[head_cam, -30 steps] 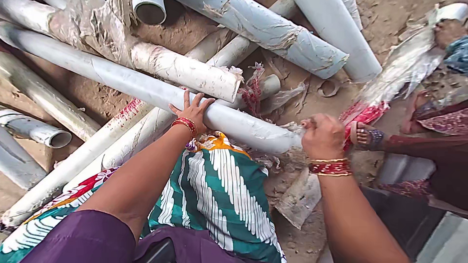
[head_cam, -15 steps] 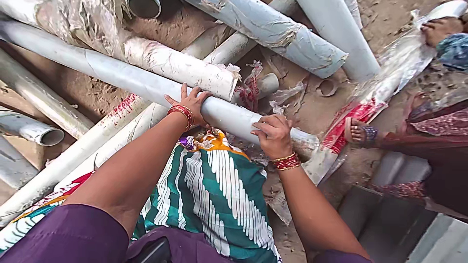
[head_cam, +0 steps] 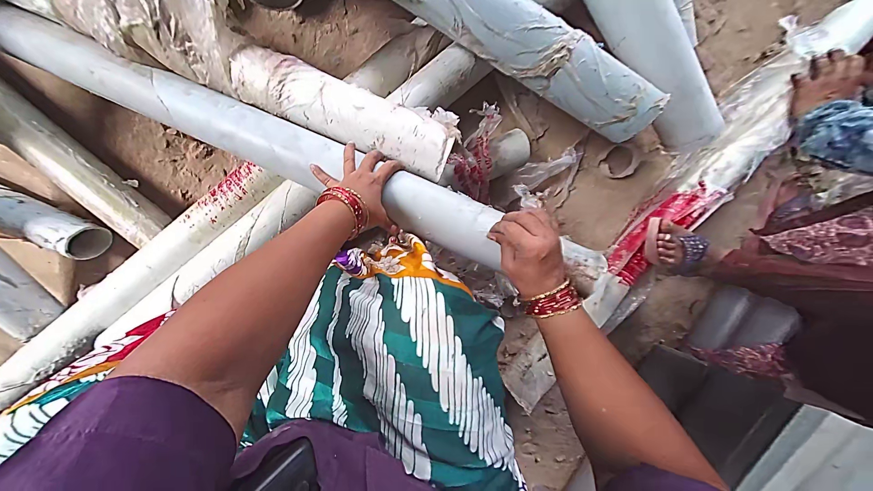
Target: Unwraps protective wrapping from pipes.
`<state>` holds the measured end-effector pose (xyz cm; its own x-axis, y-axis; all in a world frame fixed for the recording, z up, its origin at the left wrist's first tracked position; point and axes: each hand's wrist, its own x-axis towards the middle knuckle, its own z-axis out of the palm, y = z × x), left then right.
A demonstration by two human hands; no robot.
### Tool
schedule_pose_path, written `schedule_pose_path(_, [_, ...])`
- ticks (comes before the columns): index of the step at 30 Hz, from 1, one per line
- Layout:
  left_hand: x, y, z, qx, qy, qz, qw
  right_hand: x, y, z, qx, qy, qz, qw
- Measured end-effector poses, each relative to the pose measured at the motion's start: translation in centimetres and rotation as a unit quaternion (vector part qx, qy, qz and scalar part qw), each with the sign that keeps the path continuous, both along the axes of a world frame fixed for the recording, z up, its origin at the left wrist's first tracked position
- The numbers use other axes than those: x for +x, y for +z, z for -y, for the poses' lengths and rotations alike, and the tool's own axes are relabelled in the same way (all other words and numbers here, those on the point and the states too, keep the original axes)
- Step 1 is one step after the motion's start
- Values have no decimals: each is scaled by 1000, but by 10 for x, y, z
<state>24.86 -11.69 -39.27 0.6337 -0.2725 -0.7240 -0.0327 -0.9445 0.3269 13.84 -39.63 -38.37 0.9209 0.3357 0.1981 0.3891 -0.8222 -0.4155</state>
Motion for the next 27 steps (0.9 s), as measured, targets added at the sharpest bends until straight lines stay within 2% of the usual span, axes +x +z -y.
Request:
schedule_pose_path(3, [-1,1,-1,-1,2,5,1000,3,-5,-12,-57,-36,39,997])
schedule_pose_path(7, [2,-1,0,0,0,7,1000,9,-6,-17,-96,-94,21,991])
schedule_pose_path(9, [4,-1,0,-2,3,4,1000,15,-4,-21,-90,-148,3,985])
schedule_pose_path(11, [5,-1,-1,-4,5,5,1000,24,8,-27,-64,-222,-60,971])
schedule_pose_path(13, [3,-2,-2,-11,12,3,1000,33,22,-21,-16,-246,-97,964])
schedule_pose_path(16, [6,-2,-2,-9,12,1,1000,38,27,3,53,-89,-120,987])
schedule_pose_path(19, [8,-4,-2,-12,12,3,1000,32,16,13,60,39,-140,988])
schedule_pose_path(23, [6,-2,-1,-10,11,-1,1000,27,-3,2,20,52,-14,998])
schedule_pose_path(27, [8,1,-1,1,2,-1,1000,29,-9,-11,-70,14,3,997])
